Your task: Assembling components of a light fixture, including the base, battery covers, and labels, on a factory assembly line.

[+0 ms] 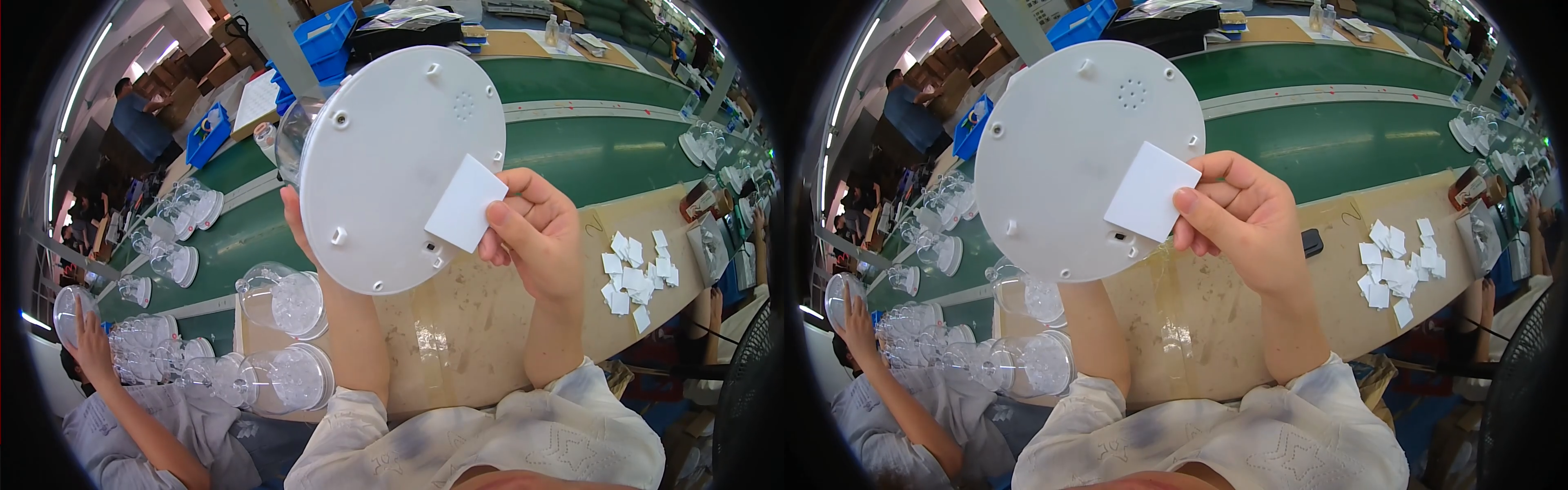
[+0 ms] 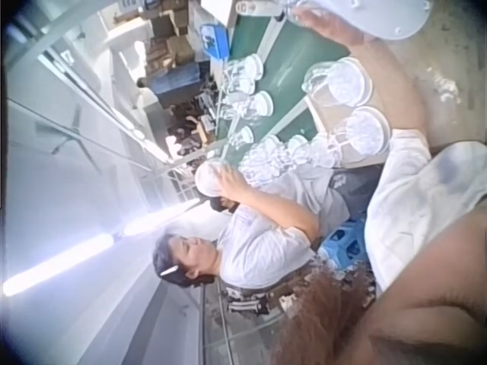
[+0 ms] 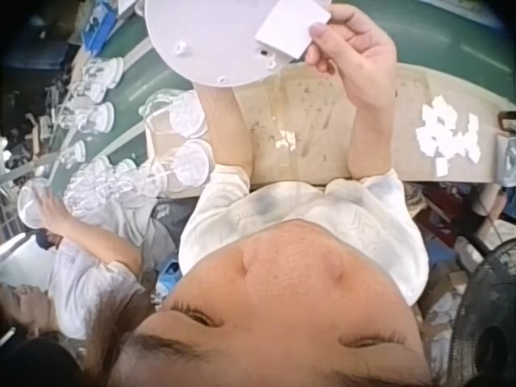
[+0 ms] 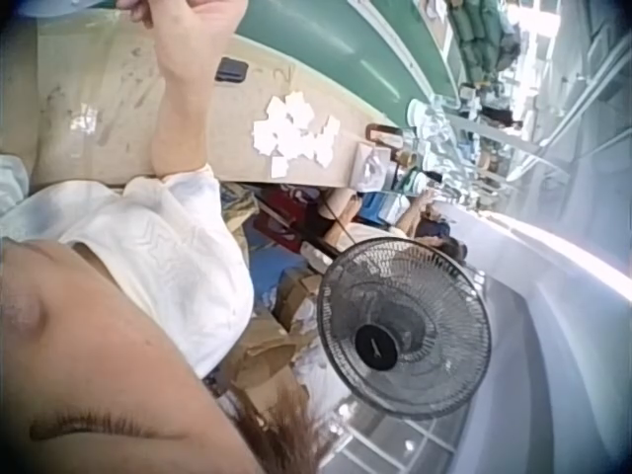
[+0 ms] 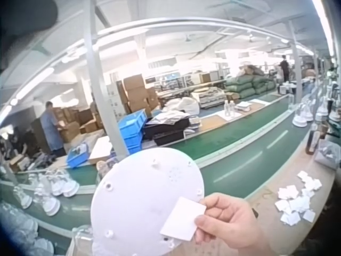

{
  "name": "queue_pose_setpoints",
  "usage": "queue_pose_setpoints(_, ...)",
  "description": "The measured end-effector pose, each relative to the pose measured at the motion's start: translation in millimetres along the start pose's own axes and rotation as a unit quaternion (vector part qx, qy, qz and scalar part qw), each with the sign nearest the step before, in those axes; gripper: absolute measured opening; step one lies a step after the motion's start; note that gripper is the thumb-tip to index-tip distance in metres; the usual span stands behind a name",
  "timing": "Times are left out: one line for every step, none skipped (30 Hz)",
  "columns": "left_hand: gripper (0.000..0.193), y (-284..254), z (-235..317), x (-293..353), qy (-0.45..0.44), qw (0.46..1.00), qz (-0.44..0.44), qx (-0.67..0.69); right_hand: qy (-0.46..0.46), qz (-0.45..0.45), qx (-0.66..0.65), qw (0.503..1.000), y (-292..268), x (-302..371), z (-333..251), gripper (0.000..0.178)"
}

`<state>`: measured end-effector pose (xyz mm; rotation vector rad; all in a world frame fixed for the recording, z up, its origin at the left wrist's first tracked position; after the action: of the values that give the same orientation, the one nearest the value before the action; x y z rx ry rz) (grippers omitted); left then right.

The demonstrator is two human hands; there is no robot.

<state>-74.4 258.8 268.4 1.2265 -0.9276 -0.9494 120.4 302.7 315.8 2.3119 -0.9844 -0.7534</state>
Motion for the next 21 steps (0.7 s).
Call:
queue_pose_setpoints(0.074, -10, 6, -3, 0.004, 1.000, -0.001, -0.003, 0.001, 0.003, -0.002, 1.000, 1, 0, 1, 0.016)
queue_pose_setpoints(0.072, -15, 19, -10, 0.049, 0.985, -0.098, -0.136, 0.002, 0.007, -0.003, 1.000, 1, 1, 1, 0.020)
queue_pose_setpoints(0.070, -12, 27, -9, 0.090, 0.942, -0.197, -0.257, 0.001, 0.005, 0.005, 1.000, 7, 2, 1, 0.020)
queue_pose_setpoints(0.070, -14, 28, -11, 0.090, 0.942, -0.196, -0.258, 0.002, -0.008, 0.002, 1.000, 7, 1, 1, 0.023)
queue_pose_setpoints(0.069, -13, 28, -12, 0.081, 0.948, -0.209, -0.227, 0.004, -0.020, 0.000, 1.000, 8, 1, 1, 0.025)
queue_pose_setpoints(0.067, -13, 28, -12, 0.072, 0.952, -0.223, -0.196, 0.004, -0.021, -0.001, 1.000, 7, 1, 1, 0.025)
queue_pose_setpoints(0.067, -11, 27, -12, 0.071, 0.952, -0.222, -0.196, 0.005, -0.027, 0.000, 1.000, 6, 0, 1, 0.026)
queue_pose_setpoints(0.066, -9, 26, -11, 0.079, 0.945, -0.219, -0.231, 0.006, -0.034, 0.000, 0.999, 6, 0, 1, 0.027)
queue_pose_setpoints(0.065, -7, 25, -11, 0.086, 0.935, -0.215, -0.267, 0.006, -0.034, 0.000, 0.999, 6, -1, 1, 0.027)
queue_pose_setpoints(0.065, -7, 24, -11, 0.086, 0.936, -0.215, -0.267, 0.010, -0.034, 0.004, 0.999, 5, -1, 1, 0.027)
queue_pose_setpoints(0.065, -6, 24, -11, 0.086, 0.937, -0.216, -0.259, 0.013, -0.034, 0.007, 0.999, 4, -1, 1, 0.026)
queue_pose_setpoints(0.064, -6, 24, -12, 0.087, 0.939, -0.217, -0.251, 0.013, -0.034, 0.007, 0.999, 4, -1, 1, 0.026)
queue_pose_setpoints(0.064, -8, 26, -13, 0.087, 0.939, -0.217, -0.252, 0.009, -0.036, 0.008, 0.999, 6, -1, 1, 0.026)
queue_pose_setpoints(0.064, -11, 29, -14, 0.080, 0.942, -0.221, -0.239, 0.005, -0.037, 0.009, 0.999, 7, 0, 0, 0.025)
queue_pose_setpoints(0.065, -13, 30, -15, 0.074, 0.945, -0.226, -0.226, 0.005, -0.038, 0.009, 0.999, 7, -1, 0, 0.025)
queue_pose_setpoints(0.065, -11, 29, -14, 0.074, 0.945, -0.226, -0.226, -0.001, -0.035, 0.012, 0.999, 7, -1, -1, 0.027)
queue_pose_setpoints(0.066, -9, 29, -13, 0.085, 0.942, -0.218, -0.239, -0.006, -0.032, 0.015, 0.999, 7, -1, -2, 0.028)
queue_pose_setpoints(0.067, -8, 29, -13, 0.096, 0.939, -0.211, -0.252, -0.006, -0.032, 0.015, 0.999, 8, -1, -1, 0.028)
queue_pose_setpoints(0.067, -8, 27, -13, 0.095, 0.940, -0.211, -0.252, -0.013, -0.014, 0.025, 1.000, 8, -3, -3, 0.031)
queue_pose_setpoints(0.067, -6, 25, -12, 0.087, 0.940, -0.225, -0.243, -0.020, 0.005, 0.035, 0.999, 6, -3, -4, 0.034)
queue_pose_setpoints(0.067, -4, 22, -10, 0.078, 0.939, -0.239, -0.234, -0.020, 0.005, 0.036, 0.999, 5, -3, -4, 0.034)
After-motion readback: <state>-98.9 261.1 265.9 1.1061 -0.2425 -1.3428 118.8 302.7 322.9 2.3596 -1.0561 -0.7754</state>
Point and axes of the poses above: each hand's wrist, its own x-axis away from the middle knuckle, its own y-axis out of the palm, z = x × y, the point moved 8 cm from there along -x, towards the middle knuckle, and after that the axes turned 15 degrees about -x, right-handed, at the moved point
